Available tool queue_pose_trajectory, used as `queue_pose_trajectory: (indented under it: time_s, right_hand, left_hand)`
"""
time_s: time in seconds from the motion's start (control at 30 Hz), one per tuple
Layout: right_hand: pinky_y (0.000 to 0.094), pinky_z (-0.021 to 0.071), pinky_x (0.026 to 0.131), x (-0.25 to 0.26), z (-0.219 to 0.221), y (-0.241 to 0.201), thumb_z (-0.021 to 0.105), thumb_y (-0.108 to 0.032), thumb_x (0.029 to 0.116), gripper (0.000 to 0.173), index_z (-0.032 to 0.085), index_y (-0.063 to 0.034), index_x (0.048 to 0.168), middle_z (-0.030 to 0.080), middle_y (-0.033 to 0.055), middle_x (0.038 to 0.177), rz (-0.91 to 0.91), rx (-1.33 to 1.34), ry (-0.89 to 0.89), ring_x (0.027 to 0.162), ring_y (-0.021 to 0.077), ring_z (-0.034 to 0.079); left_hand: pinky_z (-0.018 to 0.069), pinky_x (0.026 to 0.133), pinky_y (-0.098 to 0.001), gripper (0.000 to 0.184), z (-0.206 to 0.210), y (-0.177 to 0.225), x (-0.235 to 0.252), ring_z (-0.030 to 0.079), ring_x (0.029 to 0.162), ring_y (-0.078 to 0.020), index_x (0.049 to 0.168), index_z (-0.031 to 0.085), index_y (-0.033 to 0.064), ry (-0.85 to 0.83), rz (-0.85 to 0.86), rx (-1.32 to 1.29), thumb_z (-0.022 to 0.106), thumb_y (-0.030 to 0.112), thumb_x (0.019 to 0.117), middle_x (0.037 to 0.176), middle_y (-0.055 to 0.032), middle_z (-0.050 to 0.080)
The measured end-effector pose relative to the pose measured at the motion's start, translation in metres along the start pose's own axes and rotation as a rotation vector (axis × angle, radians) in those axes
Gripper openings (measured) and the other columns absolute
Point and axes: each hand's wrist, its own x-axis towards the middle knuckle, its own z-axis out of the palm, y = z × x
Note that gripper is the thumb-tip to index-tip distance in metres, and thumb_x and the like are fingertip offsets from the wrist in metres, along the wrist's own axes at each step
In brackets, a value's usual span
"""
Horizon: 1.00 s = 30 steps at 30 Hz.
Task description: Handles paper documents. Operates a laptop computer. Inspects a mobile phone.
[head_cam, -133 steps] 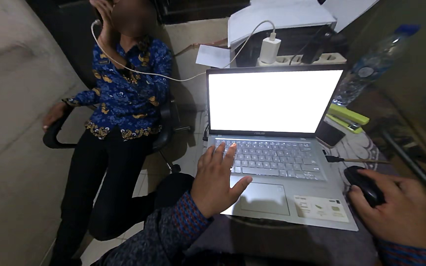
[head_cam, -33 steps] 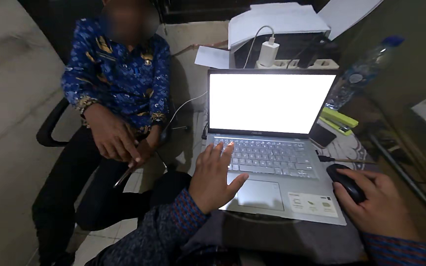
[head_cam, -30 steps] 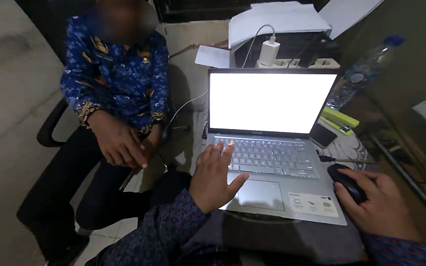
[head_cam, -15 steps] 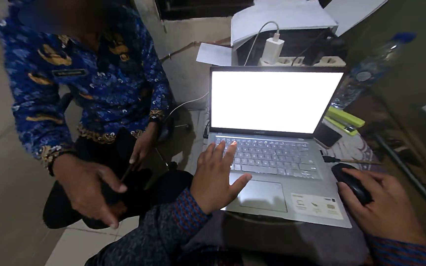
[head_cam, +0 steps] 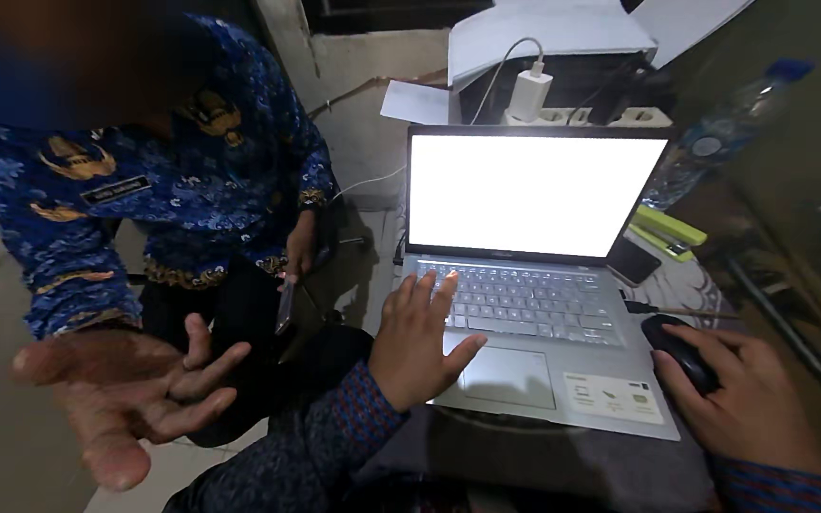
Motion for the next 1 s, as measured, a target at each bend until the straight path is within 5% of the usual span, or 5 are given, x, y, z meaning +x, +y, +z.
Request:
queue_pose_trajectory:
  time_s: [0.37, 0.77, 0.87, 1.0]
  right_hand:
    - [0.0589, 0.0507, 0.088, -0.001, 0.0, 0.0, 0.056, -0.047, 0.0925, 0.05, 0.071, -0.0129, 0.126, 0.061, 0.0271, 0.123, 0.009, 0.005, -0.003, 0.108, 0.0432, 0.061]
    - [0.0638, 0.0472, 0.096, 0.0, -0.004, -0.003, 0.054, -0.053, 0.0913, 0.062, 0.063, -0.0124, 0.138, 0.059, 0.0294, 0.13, 0.012, -0.055, 0.021, 0.117, 0.0486, 0.058]
    - [0.065, 0.0455, 0.1, -0.006, -0.011, -0.024, 0.052, -0.049, 0.096, 0.06, 0.063, -0.0053, 0.135, 0.059, 0.0321, 0.133, -0.087, -0.09, 0.081, 0.121, 0.0519, 0.057]
    - [0.0572, 0.0508, 0.1, -0.02, 0.002, -0.074, 0.048, -0.052, 0.0992, 0.059, 0.065, -0.0063, 0.134, 0.061, 0.0257, 0.134, -0.181, 0.027, -0.048, 0.123, 0.0427, 0.06]
  left_hand:
    - [0.0451, 0.107, -0.0545, 0.084, -0.009, 0.008, -0.019, 0.055, 0.128, -0.0304, 0.154, 0.047, 0.0211, 0.04, 0.02, 0.003, 0.05, 0.075, 0.09, 0.132, -0.0118, 0.061]
    - [0.0379, 0.114, -0.0604, 0.09, -0.002, 0.011, -0.036, 0.048, 0.137, -0.0363, 0.157, 0.042, 0.0223, 0.025, 0.055, 0.069, 0.042, 0.082, 0.0896, 0.14, -0.0154, 0.057]
    - [0.0387, 0.114, -0.0599, 0.09, -0.001, 0.011, -0.036, 0.048, 0.138, -0.0368, 0.157, 0.042, 0.0223, 0.019, 0.054, 0.079, 0.042, 0.082, 0.0894, 0.143, -0.0157, 0.056]
    - [0.0375, 0.114, -0.0611, 0.091, -0.001, 0.011, -0.038, 0.046, 0.14, -0.0374, 0.158, 0.041, 0.0216, 0.002, 0.052, 0.071, 0.039, 0.082, 0.0903, 0.144, -0.0152, 0.056]
